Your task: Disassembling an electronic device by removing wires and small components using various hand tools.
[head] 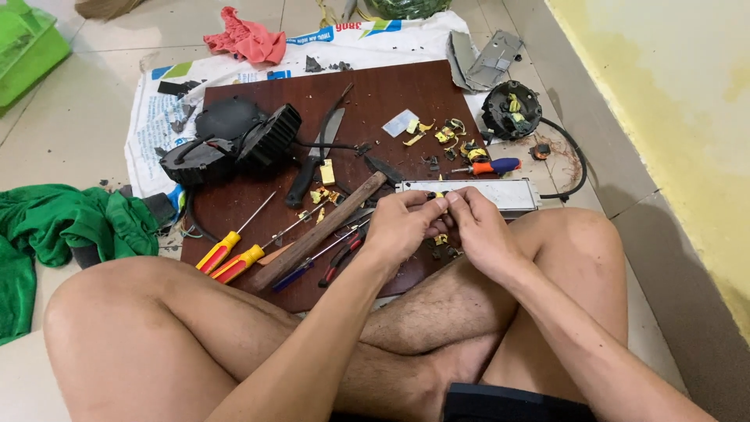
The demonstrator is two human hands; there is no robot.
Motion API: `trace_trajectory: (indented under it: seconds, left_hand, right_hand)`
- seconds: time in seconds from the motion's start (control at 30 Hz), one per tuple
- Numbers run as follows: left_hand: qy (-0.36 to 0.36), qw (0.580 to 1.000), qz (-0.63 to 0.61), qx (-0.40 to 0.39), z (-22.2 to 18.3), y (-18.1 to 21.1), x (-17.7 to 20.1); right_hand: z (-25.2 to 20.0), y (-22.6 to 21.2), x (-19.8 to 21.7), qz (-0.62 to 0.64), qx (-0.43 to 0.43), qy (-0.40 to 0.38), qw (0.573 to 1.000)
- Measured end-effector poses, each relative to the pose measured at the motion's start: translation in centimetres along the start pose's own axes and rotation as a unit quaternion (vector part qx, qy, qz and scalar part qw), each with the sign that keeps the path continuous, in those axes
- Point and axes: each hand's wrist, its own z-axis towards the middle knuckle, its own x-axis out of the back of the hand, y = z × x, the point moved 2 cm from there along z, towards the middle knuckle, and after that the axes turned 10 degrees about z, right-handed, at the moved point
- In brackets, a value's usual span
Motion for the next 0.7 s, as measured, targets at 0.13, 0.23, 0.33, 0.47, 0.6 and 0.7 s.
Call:
trace_trajectory:
  seconds: [0.13, 0.23, 0.33, 0.47, 0.6, 0.7]
  left_hand:
    - [-0.019, 1.000, 0.012, 0.005, -0.3, 0.5, 0.5]
    - [0.002, 0.946, 0.322, -0.031, 0.5, 0.8, 1.4]
    - [-0.001, 0.920, 0.385, -0.066, 0.0, 2.1, 1.7]
    - [0.019, 0.985, 0.172, 0.011, 1.4, -0.1, 1.0]
    - [0.058, 0.997, -0.024, 0.047, 0.6, 0.1, 0.4]
    - [0.044, 0.992, -0.109, 0.048, -0.3, 0.7, 0.6]
  right_hand:
    - [0.3, -0.5, 0.3, -0.032, -0.033, -0.014, 0.999]
    - [1.2, 0.4, 0.8, -0.083, -0.060, -0.033, 0.994]
    - [1.4, 0.4, 0.9, -0.148, -0.063, -0.039, 0.986]
    - [0.9, -1.5, -0.1, -0.152, -0.080, -0.034, 0.985]
    - [0.1, -3.1, -0.7, -0.178, -0.059, -0.043, 0.981]
    - [0.3, -2.9, -1.1, 0.017, -0.093, -0.012, 0.995]
